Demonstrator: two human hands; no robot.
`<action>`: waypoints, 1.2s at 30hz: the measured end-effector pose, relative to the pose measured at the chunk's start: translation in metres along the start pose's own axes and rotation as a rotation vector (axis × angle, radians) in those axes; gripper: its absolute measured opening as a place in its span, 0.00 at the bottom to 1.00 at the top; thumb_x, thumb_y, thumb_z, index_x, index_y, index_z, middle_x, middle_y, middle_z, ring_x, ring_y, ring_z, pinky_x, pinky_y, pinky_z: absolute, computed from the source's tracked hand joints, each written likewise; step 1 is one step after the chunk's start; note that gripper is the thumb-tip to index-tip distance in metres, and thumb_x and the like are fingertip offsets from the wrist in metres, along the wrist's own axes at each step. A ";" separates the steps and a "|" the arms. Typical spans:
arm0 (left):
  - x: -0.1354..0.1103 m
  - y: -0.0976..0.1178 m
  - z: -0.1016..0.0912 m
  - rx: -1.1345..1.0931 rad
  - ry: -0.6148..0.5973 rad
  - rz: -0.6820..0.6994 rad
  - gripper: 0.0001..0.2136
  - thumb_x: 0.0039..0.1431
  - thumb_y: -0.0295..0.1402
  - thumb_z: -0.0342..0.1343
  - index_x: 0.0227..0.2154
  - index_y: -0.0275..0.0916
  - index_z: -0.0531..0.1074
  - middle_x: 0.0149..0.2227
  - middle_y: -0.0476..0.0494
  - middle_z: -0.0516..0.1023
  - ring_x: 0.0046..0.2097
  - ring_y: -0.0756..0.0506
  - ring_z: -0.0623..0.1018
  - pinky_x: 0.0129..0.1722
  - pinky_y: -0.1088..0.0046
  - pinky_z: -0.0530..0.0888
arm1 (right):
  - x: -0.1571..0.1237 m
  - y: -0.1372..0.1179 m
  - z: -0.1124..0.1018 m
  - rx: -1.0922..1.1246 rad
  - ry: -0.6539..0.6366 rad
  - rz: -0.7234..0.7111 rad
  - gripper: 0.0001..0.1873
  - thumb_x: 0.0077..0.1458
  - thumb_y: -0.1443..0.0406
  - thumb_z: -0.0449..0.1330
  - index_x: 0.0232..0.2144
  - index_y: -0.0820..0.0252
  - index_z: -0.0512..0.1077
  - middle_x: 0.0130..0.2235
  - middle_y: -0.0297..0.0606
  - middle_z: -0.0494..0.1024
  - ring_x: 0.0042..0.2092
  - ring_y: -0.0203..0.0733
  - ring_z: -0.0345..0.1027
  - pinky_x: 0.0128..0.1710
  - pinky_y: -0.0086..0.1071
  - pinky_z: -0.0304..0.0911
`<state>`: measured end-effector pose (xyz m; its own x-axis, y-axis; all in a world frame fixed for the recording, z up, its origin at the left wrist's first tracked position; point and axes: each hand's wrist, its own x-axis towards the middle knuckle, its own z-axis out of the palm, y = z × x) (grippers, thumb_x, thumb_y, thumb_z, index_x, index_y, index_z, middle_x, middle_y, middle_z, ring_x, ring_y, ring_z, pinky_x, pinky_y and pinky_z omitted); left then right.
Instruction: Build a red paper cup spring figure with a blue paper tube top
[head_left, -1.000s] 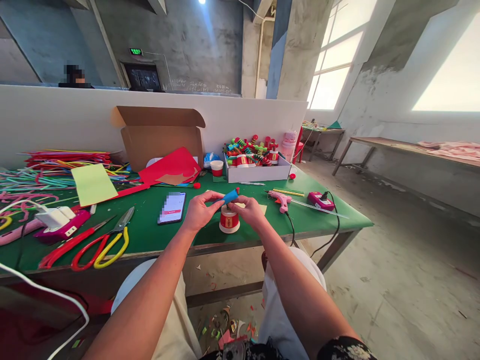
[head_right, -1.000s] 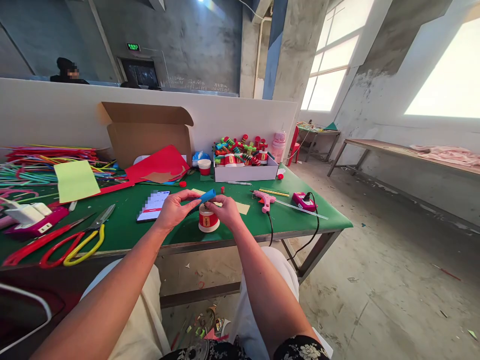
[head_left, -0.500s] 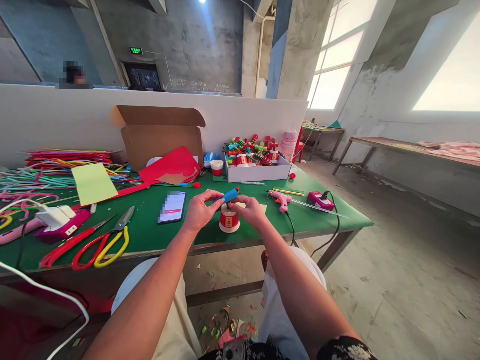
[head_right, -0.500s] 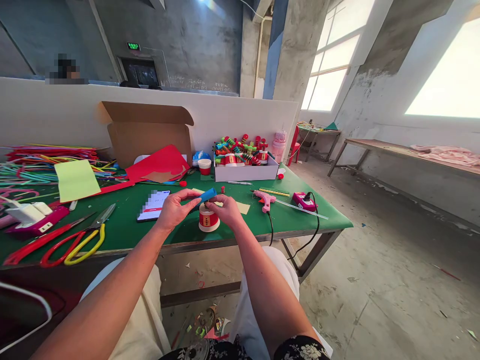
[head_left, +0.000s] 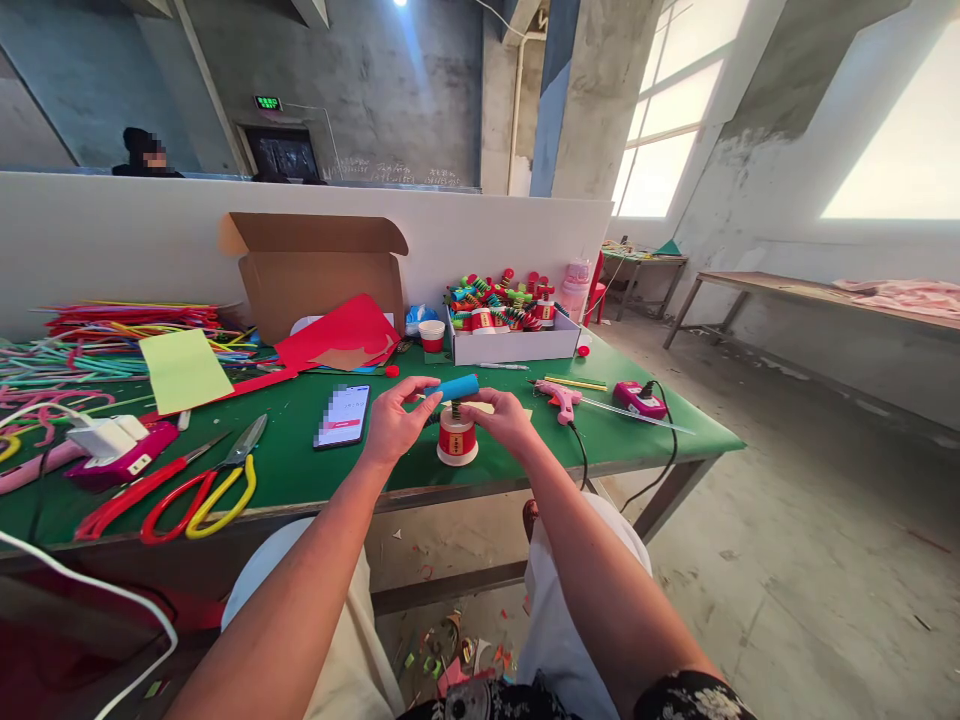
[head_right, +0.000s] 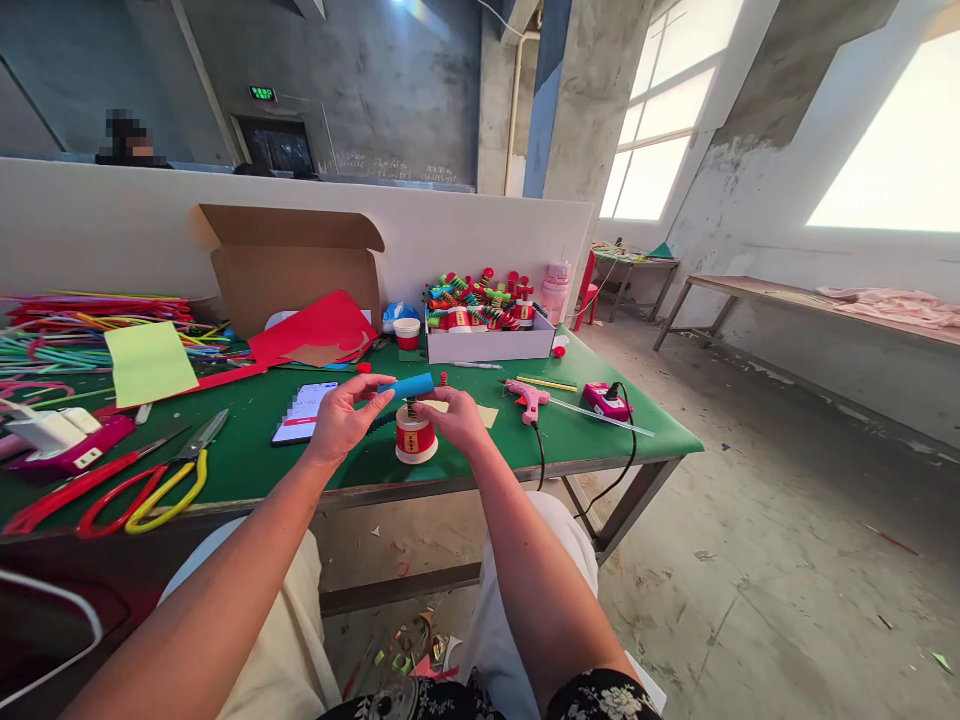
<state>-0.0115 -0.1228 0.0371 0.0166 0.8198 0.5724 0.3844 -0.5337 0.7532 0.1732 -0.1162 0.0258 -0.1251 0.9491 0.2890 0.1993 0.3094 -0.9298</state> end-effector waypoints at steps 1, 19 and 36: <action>0.000 0.000 0.000 -0.009 0.004 -0.002 0.12 0.55 0.42 0.58 0.37 0.40 0.78 0.37 0.45 0.81 0.38 0.45 0.77 0.41 0.69 0.73 | 0.000 -0.001 -0.002 -0.008 0.002 0.009 0.12 0.47 0.59 0.66 0.34 0.59 0.80 0.41 0.40 0.82 0.46 0.48 0.74 0.48 0.39 0.66; 0.001 -0.012 -0.002 -0.041 0.091 -0.058 0.14 0.56 0.44 0.55 0.35 0.39 0.77 0.38 0.43 0.82 0.38 0.44 0.78 0.40 0.69 0.73 | 0.004 0.002 -0.048 0.081 0.237 0.047 0.26 0.47 0.43 0.60 0.30 0.59 0.78 0.36 0.41 0.81 0.42 0.45 0.73 0.44 0.38 0.66; 0.004 -0.026 -0.011 -0.007 -0.061 0.097 0.07 0.49 0.39 0.62 0.28 0.43 0.79 0.45 0.40 0.81 0.49 0.39 0.76 0.53 0.56 0.70 | -0.008 -0.008 -0.024 -0.068 0.122 -0.165 0.09 0.46 0.59 0.66 0.26 0.58 0.77 0.29 0.35 0.75 0.34 0.40 0.68 0.38 0.35 0.63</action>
<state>-0.0315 -0.1084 0.0234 0.1100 0.7750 0.6223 0.3716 -0.6127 0.6975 0.1955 -0.1246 0.0368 -0.0434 0.8842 0.4651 0.2520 0.4602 -0.8513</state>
